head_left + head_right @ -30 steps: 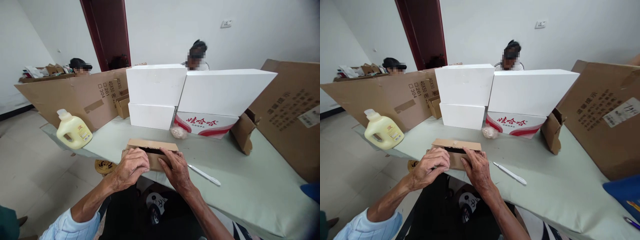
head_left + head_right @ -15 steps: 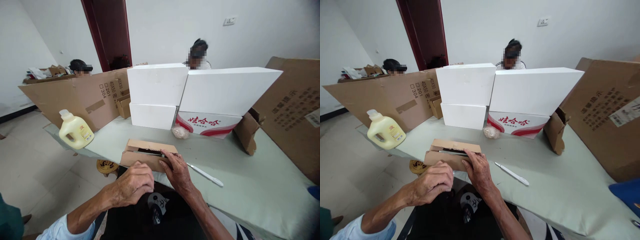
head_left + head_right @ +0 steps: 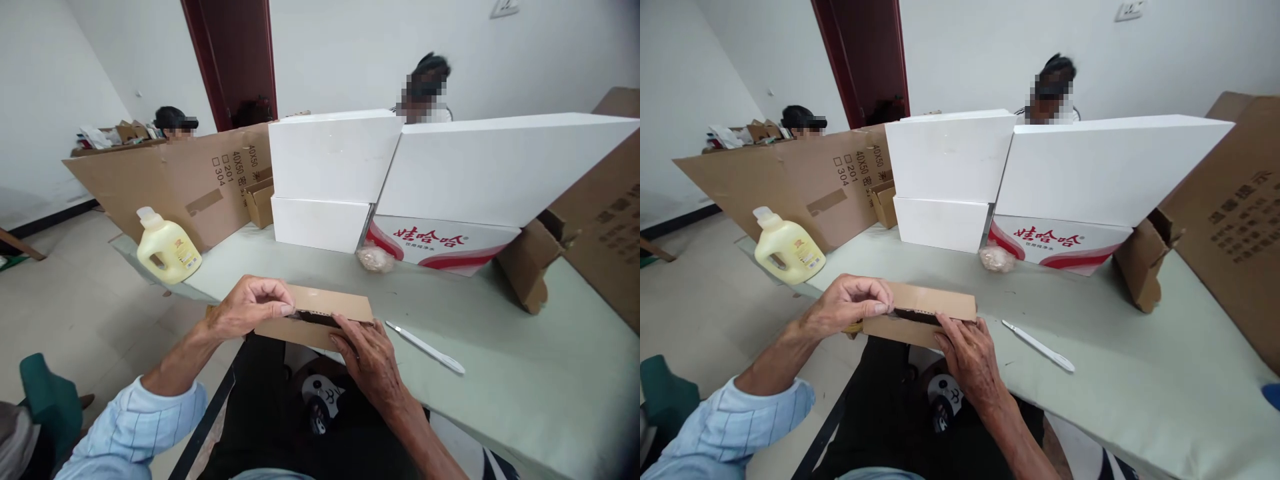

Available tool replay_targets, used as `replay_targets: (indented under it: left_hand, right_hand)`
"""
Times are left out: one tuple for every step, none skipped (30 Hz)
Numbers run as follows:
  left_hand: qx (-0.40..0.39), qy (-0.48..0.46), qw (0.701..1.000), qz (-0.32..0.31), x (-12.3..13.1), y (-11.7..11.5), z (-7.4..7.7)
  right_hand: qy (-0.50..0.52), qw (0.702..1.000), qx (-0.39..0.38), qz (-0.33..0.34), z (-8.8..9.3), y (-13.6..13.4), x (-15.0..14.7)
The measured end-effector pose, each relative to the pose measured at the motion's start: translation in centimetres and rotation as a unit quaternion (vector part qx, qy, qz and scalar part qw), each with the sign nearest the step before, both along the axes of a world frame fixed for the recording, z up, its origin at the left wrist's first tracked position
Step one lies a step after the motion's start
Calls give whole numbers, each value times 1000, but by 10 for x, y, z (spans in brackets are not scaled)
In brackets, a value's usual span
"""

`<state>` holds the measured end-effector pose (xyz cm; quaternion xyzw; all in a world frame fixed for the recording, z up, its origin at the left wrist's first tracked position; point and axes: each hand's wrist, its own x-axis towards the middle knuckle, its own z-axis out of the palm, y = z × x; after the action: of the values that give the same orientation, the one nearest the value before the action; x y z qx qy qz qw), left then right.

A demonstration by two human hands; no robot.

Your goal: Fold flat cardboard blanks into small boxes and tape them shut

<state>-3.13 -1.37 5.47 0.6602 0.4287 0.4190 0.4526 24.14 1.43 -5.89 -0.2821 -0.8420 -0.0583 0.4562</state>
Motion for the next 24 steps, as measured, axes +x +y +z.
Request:
replay_targets:
  left_hand:
    - [-21, 1, 1000, -3, 3, 4, 1]
    - [-38, 5, 999, -9, 6, 8, 2]
    - [-52, 12, 998, -15, 10, 12, 3]
    - [-64, 22, 997, -23, 13, 17, 4]
    - [-73, 32, 996, -31, 16, 22, 4]
    - [-81, 42, 995, -37, 19, 26, 5]
    - [-86, 51, 994, -41, 20, 31, 6]
    - [-89, 59, 993, -42, 20, 36, 7]
    - [-89, 64, 993, -39, 19, 40, 9]
    - [-85, 66, 994, -34, 17, 44, 10]
    - [-77, 64, 995, -26, 14, 48, 11]
    - [-69, 57, 996, -17, 10, 51, 12]
    - [-61, 45, 997, -9, 6, 54, 12]
    - [-54, 31, 998, -1, 3, 56, 12]
    - [-49, 18, 999, 6, -1, 57, 11]
    - [-46, 7, 999, 9, -4, 58, 10]
    - [-47, -2, 999, 9, -6, 58, 9]
    - [-51, -8, 999, 4, -6, 57, 8]
    - [-56, -13, 998, -4, -6, 55, 7]
    - [-62, -15, 998, -15, -5, 53, 7]
    - [-69, -17, 997, -28, -3, 49, 7]
    - [-76, -18, 996, -42, 0, 46, 7]
    - [-82, -20, 995, -57, 3, 42, 8]
    - [-88, -23, 993, -73, 6, 38, 9]
  right_hand:
    - [-1, 1000, 0, -1, 0, 0, -1]
    - [-3, 1000, 1, -3, 0, 0, -1]
    - [-4, 1000, 2, -4, 1, 0, -2]
    - [-5, 1000, 2, -4, 1, 0, -2]
    - [-5, 1000, 2, -3, 2, 0, -3]
    - [-5, 1000, 2, -3, 2, 0, -3]
    - [-5, 1000, 3, -2, 2, -1, -3]
    - [-5, 1000, 5, -1, 2, -2, -3]
    - [-6, 1000, 7, -2, 1, -4, -3]
    - [-8, 1000, 9, -5, 0, -6, -3]
    - [-11, 1000, 10, -7, -2, -8, -3]
    - [-14, 1000, 10, -10, -4, -11, -2]
    - [-16, 1000, 9, -13, -6, -14, -2]
    - [-16, 1000, 8, -15, -7, -16, -2]
    - [-15, 1000, 7, -15, -9, -18, -2]
    - [-13, 1000, 5, -14, -11, -20, -2]
    - [-11, 1000, 4, -13, -13, -22, -2]
    - [-9, 1000, 4, -12, -14, -23, -3]
    - [-7, 1000, 4, -9, -15, -23, -3]
    - [-5, 1000, 4, -7, -16, -23, -3]
    - [-3, 1000, 3, -5, -16, -23, -4]
    - [-2, 1000, 2, -4, -16, -23, -4]
    - [0, 1000, 2, -1, -17, -23, -4]
    - [2, 1000, 2, 1, -17, -22, -5]
